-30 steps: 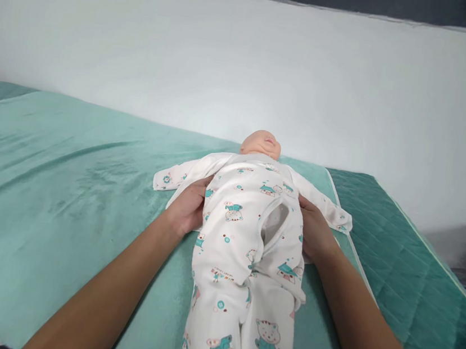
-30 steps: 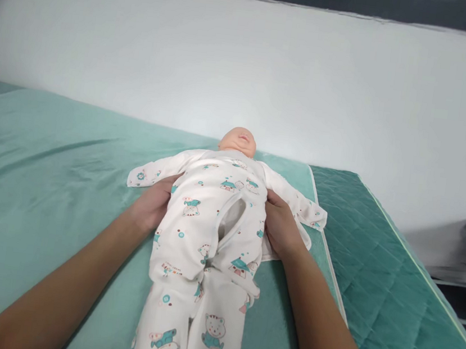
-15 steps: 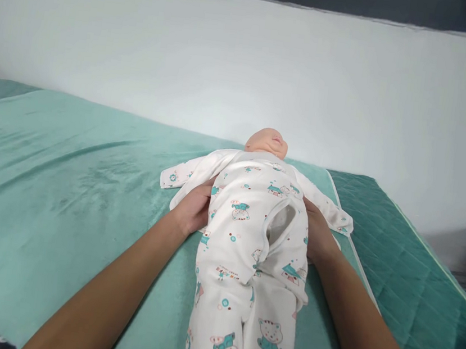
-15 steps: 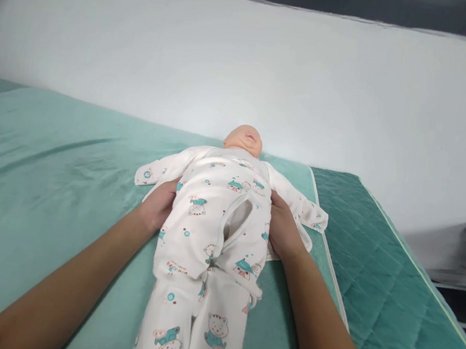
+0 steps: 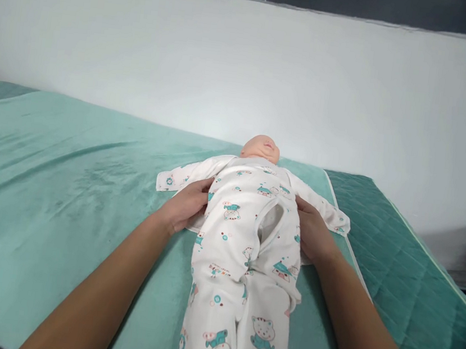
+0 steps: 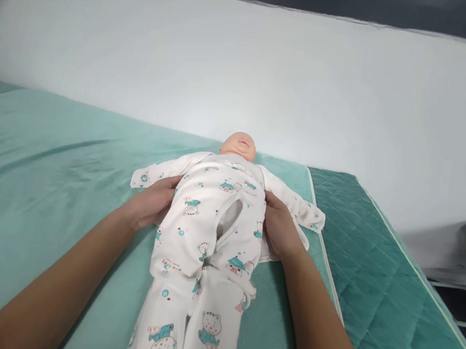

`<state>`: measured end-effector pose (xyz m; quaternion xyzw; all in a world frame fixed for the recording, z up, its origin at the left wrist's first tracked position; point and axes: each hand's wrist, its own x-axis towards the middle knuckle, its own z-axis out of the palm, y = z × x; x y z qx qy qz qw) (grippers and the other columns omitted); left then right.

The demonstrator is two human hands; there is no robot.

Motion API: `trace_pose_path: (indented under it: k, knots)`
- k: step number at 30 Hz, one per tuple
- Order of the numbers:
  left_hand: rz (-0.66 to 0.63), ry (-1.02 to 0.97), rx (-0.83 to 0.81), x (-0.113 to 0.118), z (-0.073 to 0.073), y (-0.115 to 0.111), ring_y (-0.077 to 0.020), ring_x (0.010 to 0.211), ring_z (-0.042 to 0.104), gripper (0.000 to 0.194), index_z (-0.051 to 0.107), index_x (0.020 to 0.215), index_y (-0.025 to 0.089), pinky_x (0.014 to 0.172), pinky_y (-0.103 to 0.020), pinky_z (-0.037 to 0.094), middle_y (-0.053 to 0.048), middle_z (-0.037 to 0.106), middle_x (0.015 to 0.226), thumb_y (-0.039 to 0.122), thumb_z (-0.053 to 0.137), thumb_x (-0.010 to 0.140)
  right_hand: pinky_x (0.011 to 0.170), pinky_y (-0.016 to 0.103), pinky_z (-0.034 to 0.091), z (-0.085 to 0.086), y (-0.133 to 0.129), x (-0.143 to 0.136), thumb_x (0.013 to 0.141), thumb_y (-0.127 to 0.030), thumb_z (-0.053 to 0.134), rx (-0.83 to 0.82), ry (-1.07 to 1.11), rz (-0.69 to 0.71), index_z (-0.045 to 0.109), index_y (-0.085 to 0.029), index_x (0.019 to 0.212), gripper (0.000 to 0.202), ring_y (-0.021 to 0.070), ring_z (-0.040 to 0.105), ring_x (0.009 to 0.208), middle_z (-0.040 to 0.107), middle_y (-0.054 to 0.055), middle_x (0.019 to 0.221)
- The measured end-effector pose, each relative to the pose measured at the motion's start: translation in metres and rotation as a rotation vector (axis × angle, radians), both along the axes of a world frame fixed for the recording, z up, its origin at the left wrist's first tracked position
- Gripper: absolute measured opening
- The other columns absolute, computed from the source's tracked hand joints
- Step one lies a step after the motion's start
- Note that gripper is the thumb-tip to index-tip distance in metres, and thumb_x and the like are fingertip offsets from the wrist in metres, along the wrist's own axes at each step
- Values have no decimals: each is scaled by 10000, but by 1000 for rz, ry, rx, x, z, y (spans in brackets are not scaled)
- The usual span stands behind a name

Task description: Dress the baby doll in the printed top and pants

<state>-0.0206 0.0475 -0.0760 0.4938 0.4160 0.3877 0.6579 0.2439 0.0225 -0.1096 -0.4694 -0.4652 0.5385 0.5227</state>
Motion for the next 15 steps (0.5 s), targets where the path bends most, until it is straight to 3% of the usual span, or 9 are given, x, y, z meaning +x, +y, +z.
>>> trace_pose_path:
  k: [5, 9, 12, 15]
  knots:
    - [-23, -49, -6, 3, -5, 0, -235, 969, 691, 613, 643, 1247, 230, 839, -348, 562, -71, 724, 1165, 67, 655, 656, 914, 417, 532, 2, -1, -3, 774, -422, 723, 26, -70, 4, 685, -279, 1220, 469, 273, 682, 1033, 752, 25, 1109]
    - [5, -54, 2, 2, -6, 2, -245, 930, 698, 595, 654, 1218, 211, 791, -355, 568, -79, 731, 1137, 76, 635, 639, 819, 388, 539, 0, 0, 2, 805, -425, 681, 45, -142, -12, 684, -258, 1215, 444, 255, 688, 925, 762, 33, 1031]
    - [139, 103, 93, -1, -5, 4, -236, 883, 700, 434, 685, 1128, 198, 768, -352, 553, -71, 754, 1033, 137, 619, 703, 755, 370, 512, -1, 0, 8, 846, -407, 621, 80, -387, -174, 719, -235, 1128, 345, 242, 673, 841, 763, 39, 954]
    - [344, 293, 288, -4, -2, 7, -218, 905, 690, 262, 695, 1043, 210, 808, -337, 529, -49, 756, 977, 245, 611, 797, 766, 356, 475, 6, 2, 9, 887, -410, 577, 226, -657, -407, 736, -224, 997, 269, 226, 648, 829, 747, 42, 909]
